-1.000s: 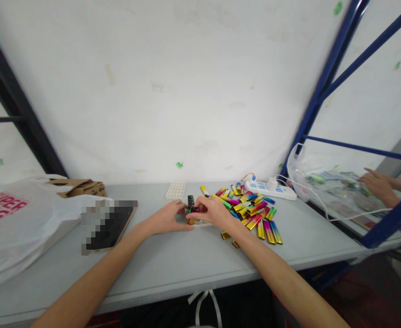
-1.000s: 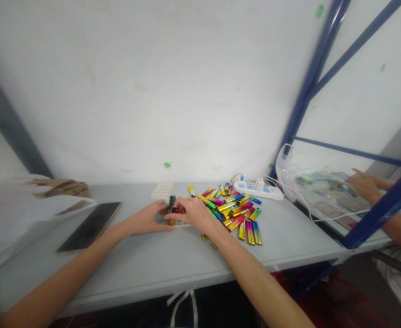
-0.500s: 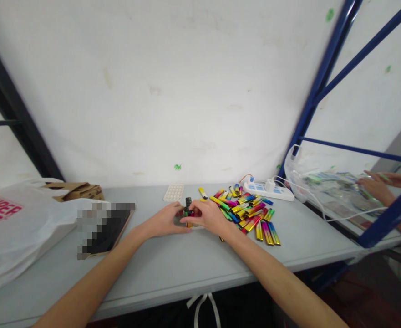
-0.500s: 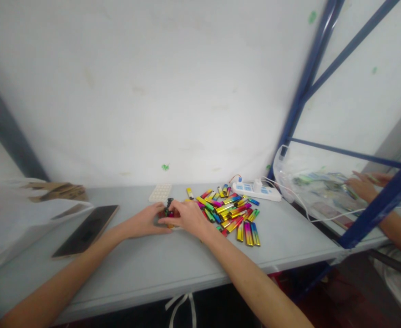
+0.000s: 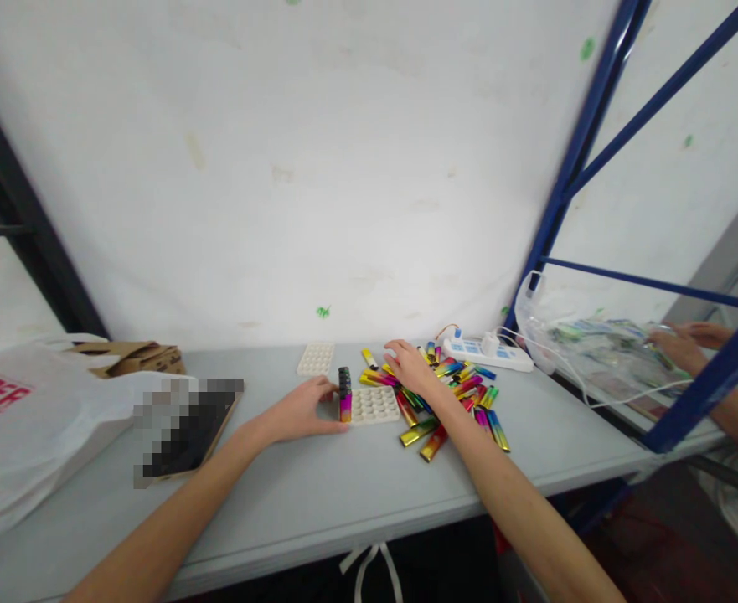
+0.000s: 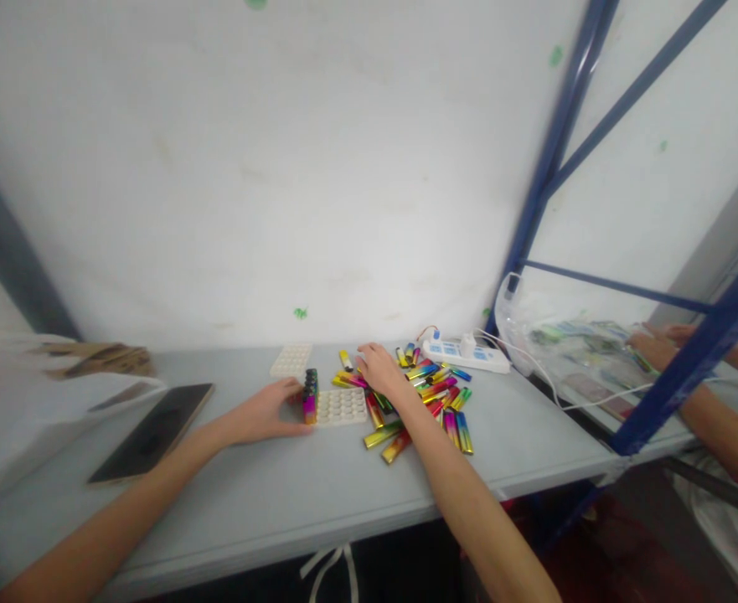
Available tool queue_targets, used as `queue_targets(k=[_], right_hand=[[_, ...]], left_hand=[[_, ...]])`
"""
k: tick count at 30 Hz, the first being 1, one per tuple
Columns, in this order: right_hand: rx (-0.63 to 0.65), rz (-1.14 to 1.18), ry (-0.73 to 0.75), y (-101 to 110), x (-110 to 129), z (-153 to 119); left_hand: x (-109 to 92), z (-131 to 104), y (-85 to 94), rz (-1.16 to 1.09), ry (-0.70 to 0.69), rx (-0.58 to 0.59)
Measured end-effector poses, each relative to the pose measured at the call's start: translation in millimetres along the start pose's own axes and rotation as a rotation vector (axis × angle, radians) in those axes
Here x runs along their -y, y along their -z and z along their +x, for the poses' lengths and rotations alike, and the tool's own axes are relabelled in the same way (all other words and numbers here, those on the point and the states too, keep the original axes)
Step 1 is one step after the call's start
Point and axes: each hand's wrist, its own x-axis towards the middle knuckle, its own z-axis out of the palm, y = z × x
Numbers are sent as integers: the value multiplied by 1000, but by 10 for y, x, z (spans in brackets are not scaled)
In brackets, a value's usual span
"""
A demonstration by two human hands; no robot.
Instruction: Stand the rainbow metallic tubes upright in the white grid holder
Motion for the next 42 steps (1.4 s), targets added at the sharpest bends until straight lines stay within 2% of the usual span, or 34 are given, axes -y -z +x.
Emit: queue_targets(k=[3,5,10,15,17,22,26,29,32,35,39,42], right_hand=[[171,-95,-118,-81,39,176],[219,-124,-176,-146,95,318],[232,-103,-239,-243,150,588],[154,8,-236,-112,66,568],[71,200,-250,-34,31,483],[-127,1004,-323,61,51,266],[-143,1397,-342,70,211,175],[-78,1576,-296,94,365,106],[13,1640,-246,114,499,37],[86,1600,-220,96,583,12],[165,1546,-356,21,631,42],[112,1487,-461,-30,673,56]], left_hand=[[-10,-4,10,-11,1,12],[-11,-5,11,-10,-7,15],[-1,-5,6,5,-21,17],[5,-18,8,9,-14,21],[5,-20,-7,13,-9,11],[-35,15,-116,61,53,-48],[-45,51,-166,71,106,-83],[-6,33,-95,-19,106,-36],[39,-10,15,-122,82,20],[61,-43,65,-151,74,40],[65,-46,12,-115,91,0],[72,-29,-48,-103,92,-31]])
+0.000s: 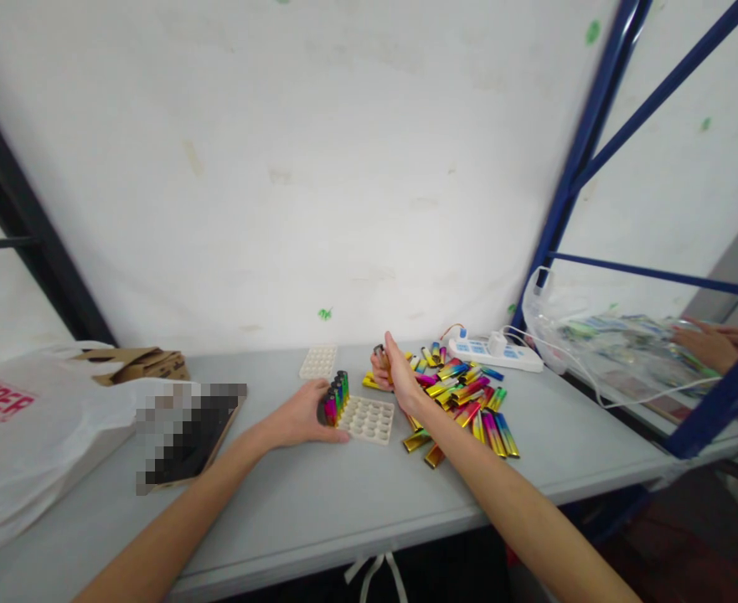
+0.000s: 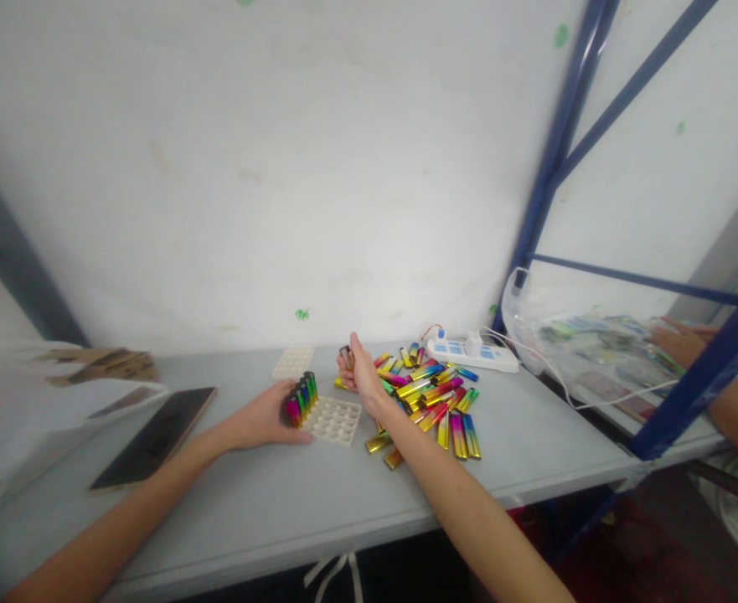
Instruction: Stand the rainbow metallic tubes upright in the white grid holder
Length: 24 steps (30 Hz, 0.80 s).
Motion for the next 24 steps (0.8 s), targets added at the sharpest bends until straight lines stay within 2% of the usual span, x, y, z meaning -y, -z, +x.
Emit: queue_targets(k=[5,10,14,17,21,24], right_hand=[[-140,-132,17,-101,-30,-51],[-149,-162,48,-102,-32,-65],[-45,-155,34,-16,-65,-10],[46,-193,135,59,-112,35],[122,-465,305,137,-160,45],[148,-626,368,163,-174,17]], left_hand=[[13,20,-33,-3,-1,-13],[-6,23,-26,9,-5,-20],[-26,21,-15,21,-16,-21],[-30,20,-14,15,-27,-28],[-38,22,-14,-10,-36,-43],[-46,22,-8,-32,-42,-23]])
